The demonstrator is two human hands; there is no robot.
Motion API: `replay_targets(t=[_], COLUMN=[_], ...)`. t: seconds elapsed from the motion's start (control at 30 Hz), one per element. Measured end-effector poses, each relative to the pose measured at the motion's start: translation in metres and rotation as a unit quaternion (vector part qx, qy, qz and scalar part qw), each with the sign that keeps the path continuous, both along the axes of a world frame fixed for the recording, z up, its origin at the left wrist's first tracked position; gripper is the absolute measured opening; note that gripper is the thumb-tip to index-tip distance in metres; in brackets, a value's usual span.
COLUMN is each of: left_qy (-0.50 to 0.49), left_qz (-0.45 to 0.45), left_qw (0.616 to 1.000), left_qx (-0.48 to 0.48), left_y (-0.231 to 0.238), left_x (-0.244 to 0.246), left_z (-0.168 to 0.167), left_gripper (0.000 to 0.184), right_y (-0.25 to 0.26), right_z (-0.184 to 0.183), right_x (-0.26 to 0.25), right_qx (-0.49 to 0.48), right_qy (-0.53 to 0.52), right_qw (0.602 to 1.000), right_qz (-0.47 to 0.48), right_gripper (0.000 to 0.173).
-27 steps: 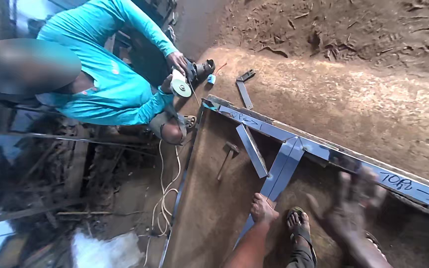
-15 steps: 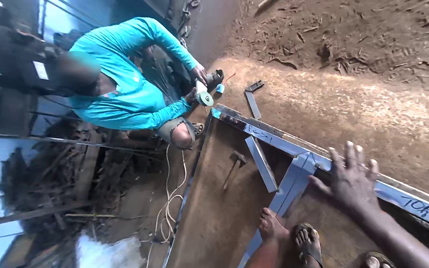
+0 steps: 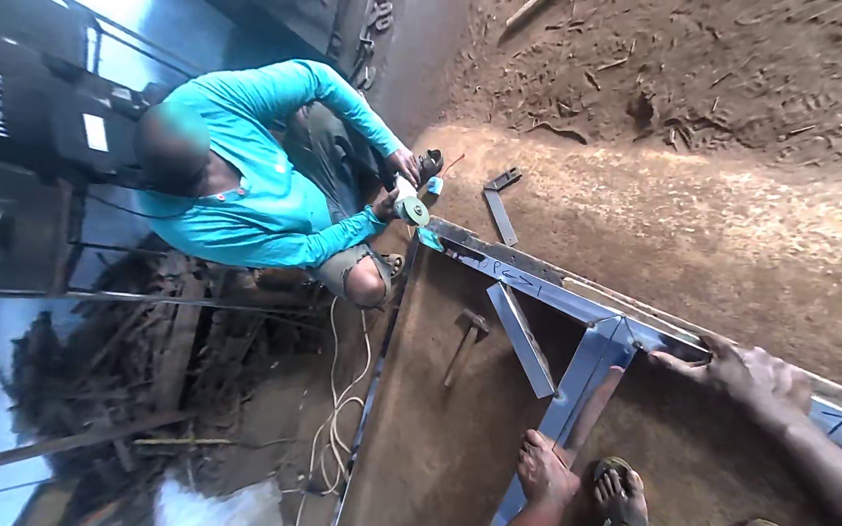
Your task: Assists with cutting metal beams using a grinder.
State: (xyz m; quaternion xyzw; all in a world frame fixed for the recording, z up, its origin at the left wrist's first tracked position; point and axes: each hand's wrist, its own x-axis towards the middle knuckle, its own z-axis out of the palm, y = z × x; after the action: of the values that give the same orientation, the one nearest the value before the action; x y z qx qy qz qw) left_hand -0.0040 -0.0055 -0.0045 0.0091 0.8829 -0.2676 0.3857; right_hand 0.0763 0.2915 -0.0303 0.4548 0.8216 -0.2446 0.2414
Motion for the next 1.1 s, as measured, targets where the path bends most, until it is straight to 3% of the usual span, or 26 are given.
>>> replay_targets(t=[0.1,0.2,0.3,0.43,0.67,1.1], left_qy=[0.026,0.133,0.171,0.163,0.157,0.168], left_qz=[0.033,0.053,0.083,0.123,0.091,0.081], left_qw=[0.99,0.922,0.874,0.904,0.943,0.943], left_qx=[0.131,0.359,0.447,0.375,0.278,0.276], left_y=[-0.013,-0.007,0.021,0.055,0.066,0.062], left_x=[-0.006,-0.014,-0.027,-0.026,-0.024,-0.022], left_z=[0.001,-0.007,-0.02,-0.025,-0.019,-0.024], left_gripper=[0.131,0.156,0.169,0.18,0.171,0.17], right_y=[0.002,0.0,-0.003,-0.003,-0.003,-0.006], right_z=[0.002,0.001,0.002,-0.001,-0.001,0.0], right_x=[0.001,0.001,0.001,0.001,0.0,0.001], right_qx=[-0.005,0.006,0.012,0.019,0.023,0.033], right_qy=[0.009,0.015,0.014,0.008,-0.001,0.019], right_qw=[1.0,1.0,1.0,1.0,1.0,0.999], right_qz=[-0.001,0.003,0.001,-0.002,0.004,-0.004], right_gripper=[0.089,0.091,0.092,0.095,0.095,0.097])
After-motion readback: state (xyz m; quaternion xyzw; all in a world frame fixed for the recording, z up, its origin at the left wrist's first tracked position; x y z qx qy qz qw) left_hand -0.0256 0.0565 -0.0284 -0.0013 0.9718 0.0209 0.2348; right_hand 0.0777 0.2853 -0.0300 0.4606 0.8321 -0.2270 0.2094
